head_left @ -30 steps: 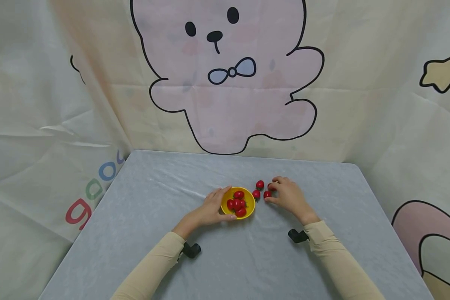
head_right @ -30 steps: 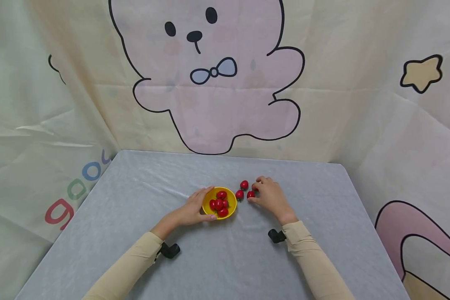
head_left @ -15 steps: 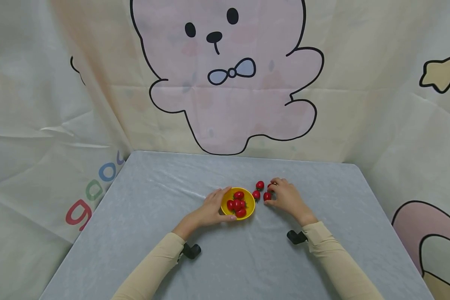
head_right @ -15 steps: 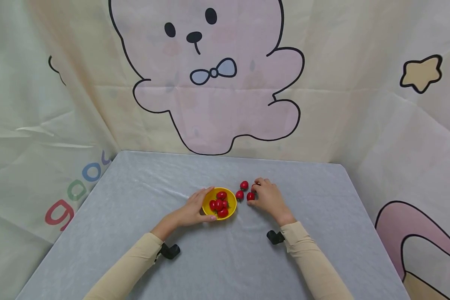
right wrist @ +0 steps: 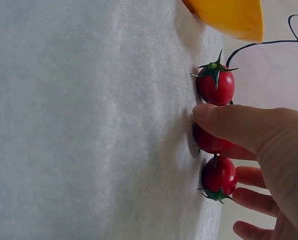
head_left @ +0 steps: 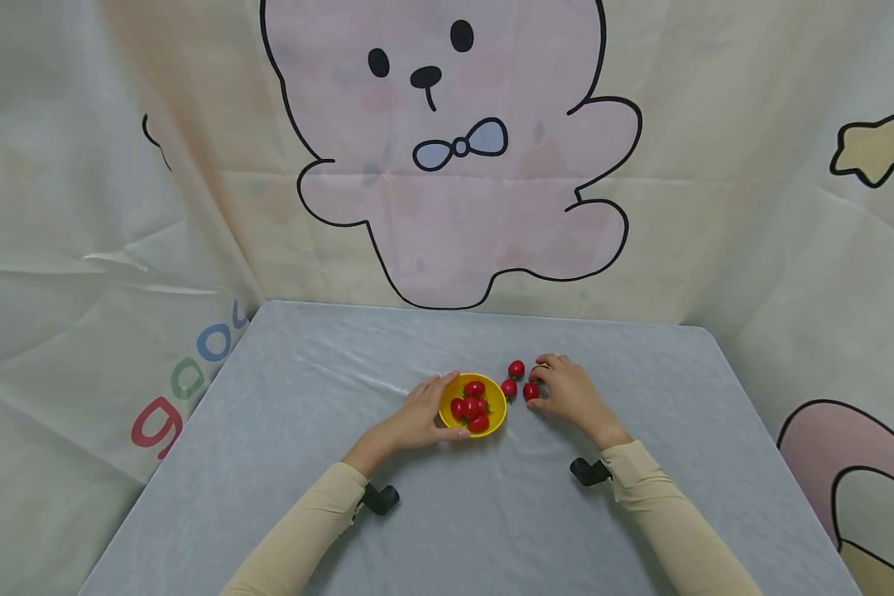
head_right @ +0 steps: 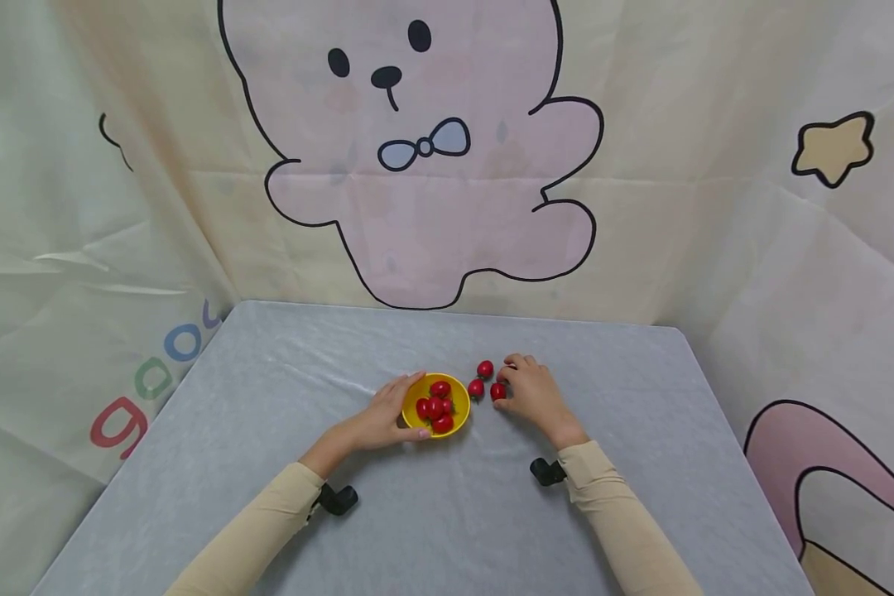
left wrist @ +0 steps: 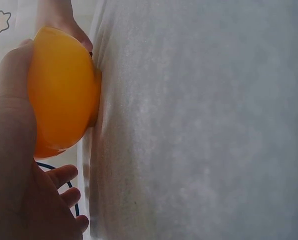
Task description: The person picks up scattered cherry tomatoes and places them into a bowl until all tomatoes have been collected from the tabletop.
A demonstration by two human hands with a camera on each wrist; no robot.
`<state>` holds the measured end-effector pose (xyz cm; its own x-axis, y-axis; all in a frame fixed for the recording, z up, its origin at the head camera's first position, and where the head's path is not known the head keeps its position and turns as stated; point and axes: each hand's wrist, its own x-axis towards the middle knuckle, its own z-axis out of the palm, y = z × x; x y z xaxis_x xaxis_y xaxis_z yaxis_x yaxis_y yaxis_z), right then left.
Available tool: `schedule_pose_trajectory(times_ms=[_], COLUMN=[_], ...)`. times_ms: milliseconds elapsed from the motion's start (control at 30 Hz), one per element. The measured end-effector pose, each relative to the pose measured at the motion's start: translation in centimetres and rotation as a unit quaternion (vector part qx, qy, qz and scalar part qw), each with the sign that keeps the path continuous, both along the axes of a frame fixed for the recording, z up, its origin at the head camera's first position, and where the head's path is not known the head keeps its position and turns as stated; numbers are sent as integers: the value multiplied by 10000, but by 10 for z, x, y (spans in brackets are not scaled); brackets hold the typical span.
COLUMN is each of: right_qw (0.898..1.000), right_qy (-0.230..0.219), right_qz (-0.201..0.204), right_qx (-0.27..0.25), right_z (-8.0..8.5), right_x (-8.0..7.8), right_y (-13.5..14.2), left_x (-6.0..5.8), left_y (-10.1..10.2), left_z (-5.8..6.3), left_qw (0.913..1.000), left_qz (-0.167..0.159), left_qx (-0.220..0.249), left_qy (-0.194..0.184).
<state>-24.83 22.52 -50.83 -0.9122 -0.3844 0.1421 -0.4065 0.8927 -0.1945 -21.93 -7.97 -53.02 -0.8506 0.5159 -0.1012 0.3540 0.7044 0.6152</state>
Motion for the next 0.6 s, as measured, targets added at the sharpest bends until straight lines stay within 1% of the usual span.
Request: schedule_pose_trajectory(times_ms=[300,500,600], right_qw=[9999,9998,9998], right_qy=[-74,-171,-136], right_qz=[71,106,132], right_qx=[39,-50,-60], right_z=[2,1,1], right_x=[2,2,1], right_y=[0,-1,-1], left_x=[1,1,1], left_y=[0,0,-1], left_z=[0,0,0], left_qw=[10000,10000,10000], left_qz=[-14,-23,-37], left_qx=[34,20,27], left_qy=[26,37,46])
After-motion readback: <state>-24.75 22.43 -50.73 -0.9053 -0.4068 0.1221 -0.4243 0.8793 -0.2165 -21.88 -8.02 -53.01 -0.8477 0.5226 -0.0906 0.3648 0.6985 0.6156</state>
